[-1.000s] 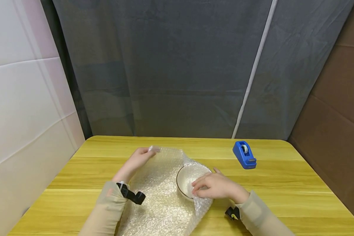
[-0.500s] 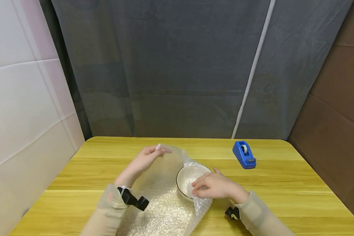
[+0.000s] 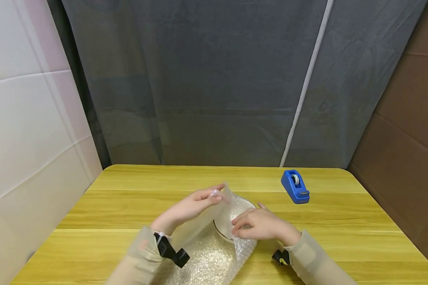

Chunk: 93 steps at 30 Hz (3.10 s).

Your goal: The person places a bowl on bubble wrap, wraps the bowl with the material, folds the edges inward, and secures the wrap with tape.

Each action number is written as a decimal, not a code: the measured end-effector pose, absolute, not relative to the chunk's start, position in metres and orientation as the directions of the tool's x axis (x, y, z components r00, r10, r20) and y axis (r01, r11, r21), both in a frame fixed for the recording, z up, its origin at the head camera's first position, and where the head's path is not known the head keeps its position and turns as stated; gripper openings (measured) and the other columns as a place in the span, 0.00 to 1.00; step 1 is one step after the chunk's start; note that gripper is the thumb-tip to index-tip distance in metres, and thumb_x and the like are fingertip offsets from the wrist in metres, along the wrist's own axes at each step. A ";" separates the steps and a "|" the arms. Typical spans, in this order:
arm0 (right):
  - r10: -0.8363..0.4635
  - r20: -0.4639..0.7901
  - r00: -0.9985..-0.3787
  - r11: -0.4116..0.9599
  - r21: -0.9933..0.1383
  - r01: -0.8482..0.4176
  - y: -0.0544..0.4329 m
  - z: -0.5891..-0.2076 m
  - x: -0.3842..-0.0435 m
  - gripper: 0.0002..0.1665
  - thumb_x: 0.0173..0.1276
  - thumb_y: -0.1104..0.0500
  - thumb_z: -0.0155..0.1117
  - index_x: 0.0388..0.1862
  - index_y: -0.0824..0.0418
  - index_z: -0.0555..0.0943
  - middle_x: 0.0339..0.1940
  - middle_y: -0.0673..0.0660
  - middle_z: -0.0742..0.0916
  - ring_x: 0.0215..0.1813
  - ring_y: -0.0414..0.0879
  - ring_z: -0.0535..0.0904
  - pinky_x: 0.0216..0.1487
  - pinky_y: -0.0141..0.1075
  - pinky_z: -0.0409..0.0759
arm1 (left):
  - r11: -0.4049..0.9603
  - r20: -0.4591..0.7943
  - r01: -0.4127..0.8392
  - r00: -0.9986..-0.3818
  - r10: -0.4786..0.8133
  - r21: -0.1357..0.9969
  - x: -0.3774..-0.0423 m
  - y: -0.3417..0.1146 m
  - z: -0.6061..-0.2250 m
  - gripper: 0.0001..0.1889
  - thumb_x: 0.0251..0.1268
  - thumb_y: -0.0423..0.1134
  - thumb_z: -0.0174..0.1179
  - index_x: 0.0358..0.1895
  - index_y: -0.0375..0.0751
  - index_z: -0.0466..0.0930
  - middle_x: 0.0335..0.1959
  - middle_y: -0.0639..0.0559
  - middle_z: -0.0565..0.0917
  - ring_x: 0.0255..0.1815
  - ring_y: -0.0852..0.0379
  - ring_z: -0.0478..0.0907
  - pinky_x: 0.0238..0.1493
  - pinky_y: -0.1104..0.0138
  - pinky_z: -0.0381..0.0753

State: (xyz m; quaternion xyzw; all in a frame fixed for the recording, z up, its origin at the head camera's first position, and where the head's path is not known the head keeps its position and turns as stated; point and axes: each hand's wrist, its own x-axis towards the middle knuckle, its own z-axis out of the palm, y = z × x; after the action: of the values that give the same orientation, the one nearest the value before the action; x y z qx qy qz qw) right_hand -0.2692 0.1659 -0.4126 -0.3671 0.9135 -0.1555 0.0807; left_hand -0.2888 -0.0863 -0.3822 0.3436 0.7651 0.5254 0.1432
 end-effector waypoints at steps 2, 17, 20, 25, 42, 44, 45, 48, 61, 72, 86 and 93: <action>-0.698 -0.032 -0.716 0.680 -0.342 -0.648 0.166 -0.413 -0.269 0.16 0.68 0.44 0.54 0.43 0.42 0.88 0.54 0.39 0.84 0.60 0.44 0.76 0.63 0.74 0.47 | 0.225 0.145 0.415 -0.692 0.707 0.881 -0.288 -0.082 -0.385 0.15 0.76 0.45 0.47 0.50 0.41 0.81 0.76 0.44 0.56 0.76 0.45 0.50 0.71 0.46 0.52; -0.717 -0.001 -0.697 0.659 -0.329 -0.677 0.167 -0.416 -0.273 0.13 0.68 0.45 0.55 0.41 0.40 0.87 0.46 0.33 0.84 0.57 0.40 0.77 0.62 0.74 0.50 | 0.416 0.066 0.604 -0.616 0.785 0.680 -0.280 -0.055 -0.399 0.21 0.77 0.48 0.36 0.56 0.46 0.77 0.73 0.42 0.61 0.74 0.42 0.53 0.69 0.36 0.34; -0.716 0.000 -0.699 0.660 -0.327 -0.676 0.167 -0.416 -0.273 0.14 0.68 0.44 0.55 0.43 0.40 0.87 0.48 0.33 0.84 0.58 0.42 0.77 0.62 0.74 0.50 | 0.463 0.057 0.630 -0.627 0.777 0.624 -0.280 -0.050 -0.399 0.18 0.77 0.48 0.36 0.43 0.52 0.78 0.72 0.44 0.64 0.73 0.43 0.57 0.68 0.34 0.36; -0.708 -0.009 -0.706 0.667 -0.336 -0.665 0.167 -0.417 -0.273 0.15 0.68 0.41 0.56 0.44 0.39 0.87 0.48 0.35 0.84 0.57 0.42 0.78 0.63 0.73 0.51 | 0.546 0.025 0.630 -0.667 0.745 0.552 -0.279 -0.041 -0.399 0.18 0.76 0.51 0.35 0.38 0.58 0.78 0.69 0.50 0.69 0.71 0.46 0.63 0.68 0.35 0.37; -0.719 0.011 -0.695 0.644 -0.368 -0.671 0.168 -0.412 -0.273 0.17 0.67 0.40 0.58 0.40 0.47 0.87 0.35 0.35 0.85 0.45 0.34 0.80 0.63 0.74 0.50 | 0.712 0.099 0.629 -0.767 0.634 0.312 -0.275 -0.027 -0.412 0.13 0.72 0.49 0.48 0.43 0.56 0.84 0.62 0.57 0.77 0.63 0.52 0.73 0.69 0.35 0.39; -0.716 0.025 -0.698 0.639 -0.381 -0.669 0.169 -0.409 -0.272 0.18 0.66 0.39 0.59 0.39 0.48 0.87 0.33 0.36 0.84 0.41 0.33 0.80 0.63 0.74 0.49 | 0.711 0.107 0.627 -0.769 0.630 0.318 -0.275 -0.027 -0.414 0.10 0.68 0.49 0.54 0.42 0.56 0.85 0.61 0.57 0.78 0.62 0.52 0.73 0.68 0.35 0.41; -0.710 0.037 -0.703 0.641 -0.378 -0.668 0.170 -0.408 -0.271 0.19 0.65 0.38 0.60 0.39 0.49 0.87 0.33 0.37 0.85 0.41 0.33 0.80 0.63 0.74 0.49 | 0.710 0.108 0.626 -0.770 0.629 0.323 -0.275 -0.026 -0.415 0.10 0.66 0.49 0.56 0.44 0.56 0.85 0.59 0.57 0.79 0.62 0.52 0.74 0.68 0.35 0.42; -0.683 0.085 -0.725 0.661 -0.350 -0.664 0.171 -0.401 -0.268 0.24 0.61 0.37 0.65 0.42 0.54 0.86 0.37 0.43 0.87 0.43 0.38 0.82 0.63 0.73 0.52 | 0.705 0.103 0.612 -0.776 0.622 0.358 -0.276 -0.026 -0.416 0.18 0.58 0.48 0.64 0.53 0.55 0.83 0.58 0.56 0.80 0.61 0.51 0.74 0.68 0.34 0.43; -0.720 0.171 -0.672 0.611 -0.304 -0.731 0.163 -0.391 -0.253 0.20 0.63 0.47 0.67 0.51 0.54 0.84 0.51 0.45 0.85 0.57 0.42 0.78 0.66 0.65 0.58 | 0.724 0.070 0.594 -0.788 0.612 0.350 -0.278 -0.021 -0.412 0.24 0.52 0.58 0.67 0.53 0.58 0.82 0.53 0.61 0.82 0.61 0.52 0.74 0.68 0.35 0.46; -0.780 0.028 -0.625 0.568 -0.386 -0.727 0.164 -0.397 -0.255 0.14 0.70 0.39 0.56 0.34 0.44 0.81 0.31 0.32 0.82 0.42 0.31 0.79 0.69 0.66 0.46 | 0.689 -0.020 0.589 -0.754 0.657 0.424 -0.281 -0.027 -0.407 0.34 0.50 0.51 0.68 0.64 0.48 0.76 0.65 0.54 0.75 0.67 0.51 0.68 0.69 0.36 0.41; -0.800 -0.135 -0.585 0.600 -0.145 -0.787 0.167 -0.397 -0.252 0.55 0.34 0.27 0.75 0.63 0.49 0.78 0.60 0.42 0.80 0.64 0.39 0.73 0.71 0.64 0.44 | 0.628 -0.114 0.614 -0.666 0.737 0.478 -0.284 -0.042 -0.397 0.32 0.59 0.55 0.58 0.67 0.46 0.73 0.69 0.50 0.69 0.72 0.50 0.60 0.69 0.35 0.35; -0.771 -0.139 -0.622 0.636 -0.130 -0.760 0.159 -0.396 -0.251 0.52 0.32 0.33 0.79 0.62 0.46 0.79 0.58 0.38 0.80 0.60 0.38 0.74 0.72 0.62 0.43 | 0.588 -0.111 0.583 -0.651 0.751 0.561 -0.283 -0.062 -0.382 0.28 0.66 0.53 0.55 0.67 0.47 0.72 0.66 0.52 0.74 0.70 0.49 0.64 0.67 0.33 0.35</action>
State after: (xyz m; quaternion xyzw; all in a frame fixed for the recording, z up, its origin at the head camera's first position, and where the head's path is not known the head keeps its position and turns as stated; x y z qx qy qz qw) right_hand -0.2509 0.1588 -0.3964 -0.4254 0.9000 -0.0291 0.0909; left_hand -0.2830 -0.0621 -0.3824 0.3812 0.8745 0.2465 0.1707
